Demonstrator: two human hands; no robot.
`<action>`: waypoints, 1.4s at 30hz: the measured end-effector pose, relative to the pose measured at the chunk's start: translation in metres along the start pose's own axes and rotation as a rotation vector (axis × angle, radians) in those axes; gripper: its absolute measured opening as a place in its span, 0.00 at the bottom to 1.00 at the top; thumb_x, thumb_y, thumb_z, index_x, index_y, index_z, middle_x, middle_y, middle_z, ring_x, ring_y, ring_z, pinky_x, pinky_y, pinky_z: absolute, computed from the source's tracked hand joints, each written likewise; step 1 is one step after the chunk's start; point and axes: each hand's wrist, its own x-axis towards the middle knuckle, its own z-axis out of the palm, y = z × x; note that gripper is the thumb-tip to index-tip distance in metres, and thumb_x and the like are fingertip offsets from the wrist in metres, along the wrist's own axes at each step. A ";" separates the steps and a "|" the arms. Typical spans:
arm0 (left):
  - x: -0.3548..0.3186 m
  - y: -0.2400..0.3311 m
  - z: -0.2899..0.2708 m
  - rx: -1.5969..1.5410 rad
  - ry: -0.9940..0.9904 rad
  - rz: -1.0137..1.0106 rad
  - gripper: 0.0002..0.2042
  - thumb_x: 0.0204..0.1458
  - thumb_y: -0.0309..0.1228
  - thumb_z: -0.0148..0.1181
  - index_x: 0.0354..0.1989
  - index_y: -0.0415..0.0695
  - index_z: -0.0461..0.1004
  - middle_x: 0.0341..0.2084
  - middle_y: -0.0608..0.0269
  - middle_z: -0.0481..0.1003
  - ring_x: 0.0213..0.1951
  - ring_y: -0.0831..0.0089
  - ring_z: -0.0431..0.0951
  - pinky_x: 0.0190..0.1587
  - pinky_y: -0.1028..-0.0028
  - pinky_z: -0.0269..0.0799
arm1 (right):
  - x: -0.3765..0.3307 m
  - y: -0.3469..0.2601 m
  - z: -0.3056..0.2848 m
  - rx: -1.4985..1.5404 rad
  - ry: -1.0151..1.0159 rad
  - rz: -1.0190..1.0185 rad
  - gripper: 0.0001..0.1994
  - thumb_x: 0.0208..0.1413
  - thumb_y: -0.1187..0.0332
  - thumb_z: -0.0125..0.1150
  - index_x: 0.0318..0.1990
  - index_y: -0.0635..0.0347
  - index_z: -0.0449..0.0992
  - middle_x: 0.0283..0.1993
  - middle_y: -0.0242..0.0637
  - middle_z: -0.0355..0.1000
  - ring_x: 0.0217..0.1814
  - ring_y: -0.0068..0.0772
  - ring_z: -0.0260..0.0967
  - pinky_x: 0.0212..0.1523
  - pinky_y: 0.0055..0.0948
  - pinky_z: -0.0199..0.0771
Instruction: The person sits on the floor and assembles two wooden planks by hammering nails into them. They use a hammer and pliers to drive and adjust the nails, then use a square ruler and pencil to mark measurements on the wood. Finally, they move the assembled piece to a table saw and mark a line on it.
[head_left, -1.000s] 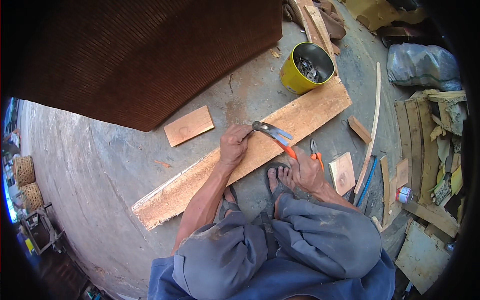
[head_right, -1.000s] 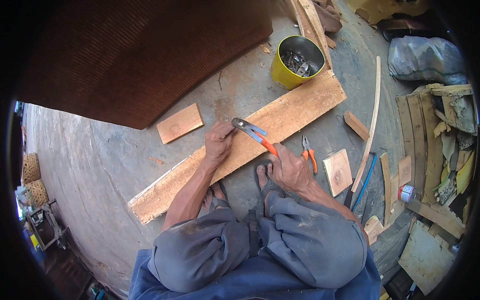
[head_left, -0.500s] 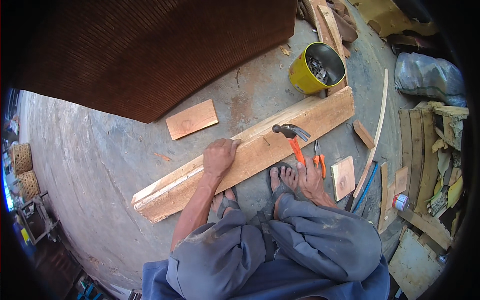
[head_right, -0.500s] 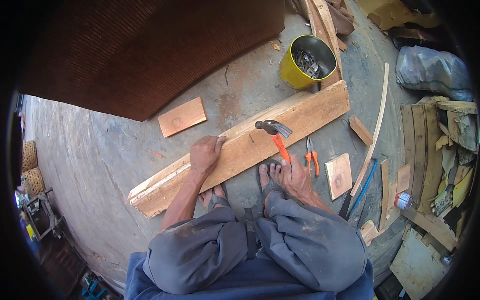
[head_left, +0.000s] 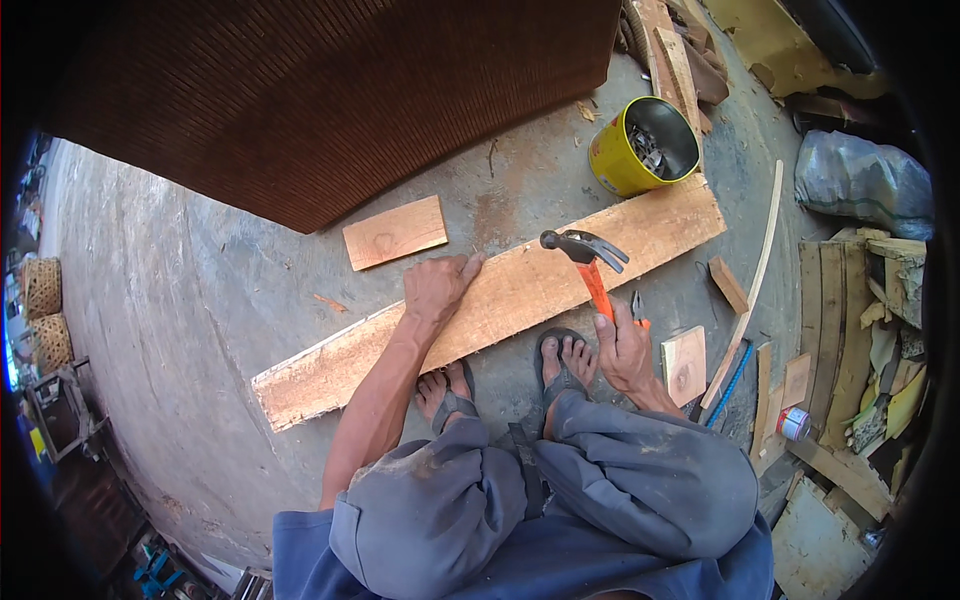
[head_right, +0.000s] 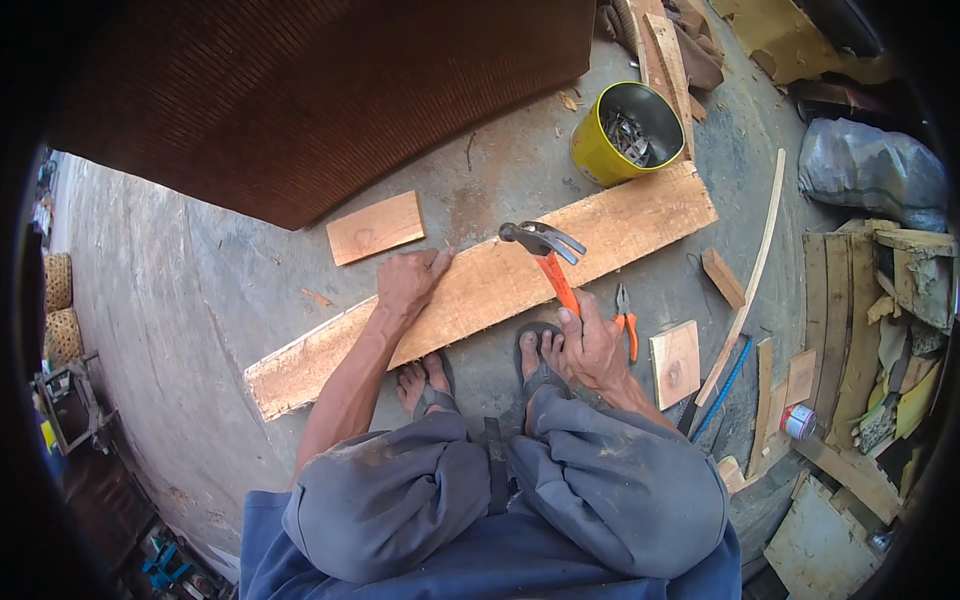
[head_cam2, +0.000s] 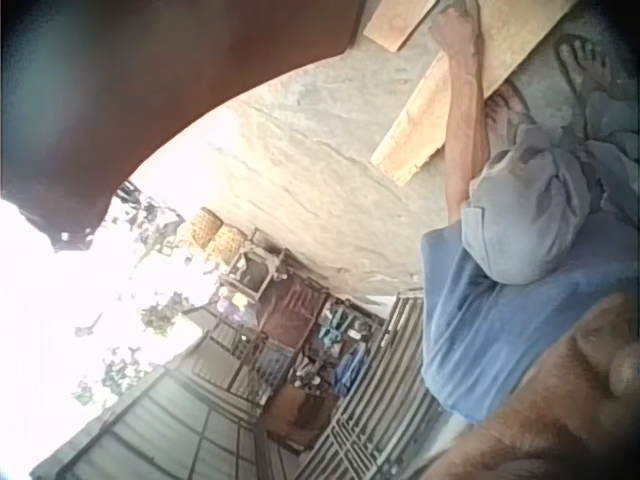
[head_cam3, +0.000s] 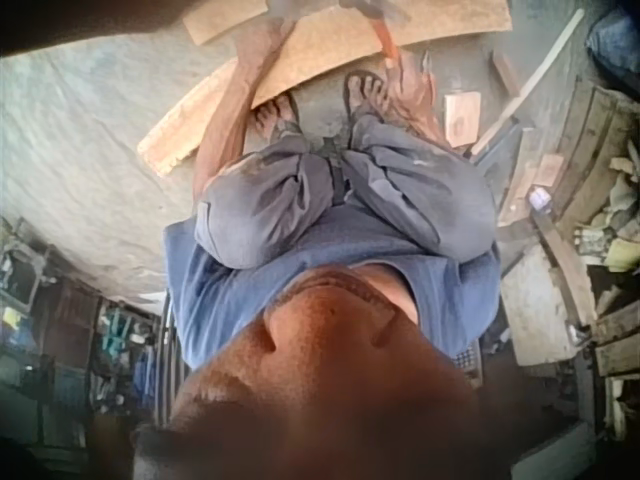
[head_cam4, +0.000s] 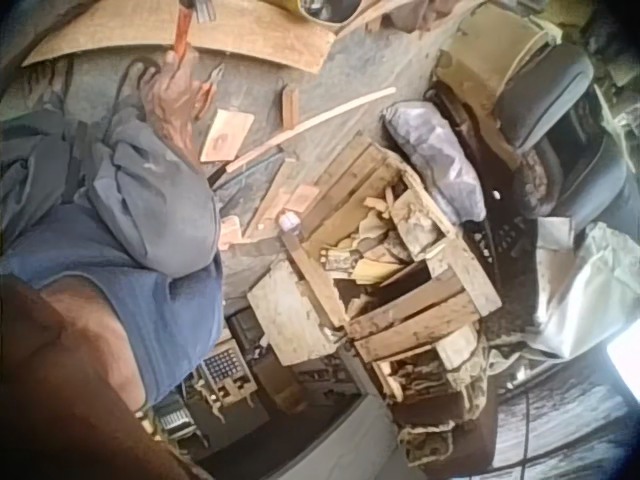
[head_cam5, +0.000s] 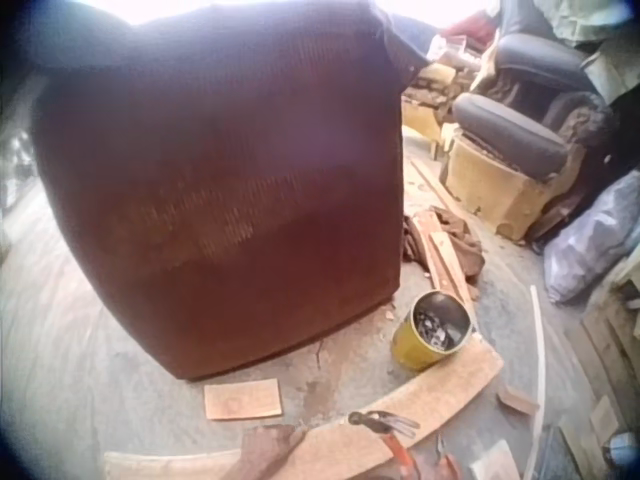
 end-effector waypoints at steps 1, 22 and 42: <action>-0.002 0.001 0.003 0.004 0.031 -0.046 0.27 0.62 0.54 0.55 0.20 0.43 0.80 0.16 0.47 0.77 0.21 0.48 0.79 0.27 0.54 0.74 | 0.002 -0.003 -0.002 -0.011 0.016 -0.029 0.14 0.71 0.64 0.53 0.56 0.64 0.72 0.27 0.53 0.72 0.26 0.50 0.75 0.26 0.42 0.69; -0.006 -0.002 0.015 0.067 0.065 -0.099 0.26 0.65 0.50 0.50 0.22 0.44 0.81 0.19 0.45 0.78 0.24 0.47 0.81 0.29 0.52 0.76 | 0.020 -0.031 -0.019 0.065 0.034 -0.163 0.11 0.69 0.63 0.53 0.43 0.64 0.68 0.24 0.53 0.71 0.24 0.60 0.72 0.23 0.50 0.68; -0.023 0.001 0.024 0.124 0.108 -0.041 0.27 0.65 0.49 0.49 0.21 0.45 0.82 0.18 0.46 0.78 0.23 0.49 0.82 0.29 0.51 0.77 | 0.017 -0.041 -0.035 0.183 0.034 -0.233 0.16 0.72 0.57 0.49 0.38 0.63 0.66 0.24 0.58 0.71 0.28 0.68 0.72 0.25 0.49 0.67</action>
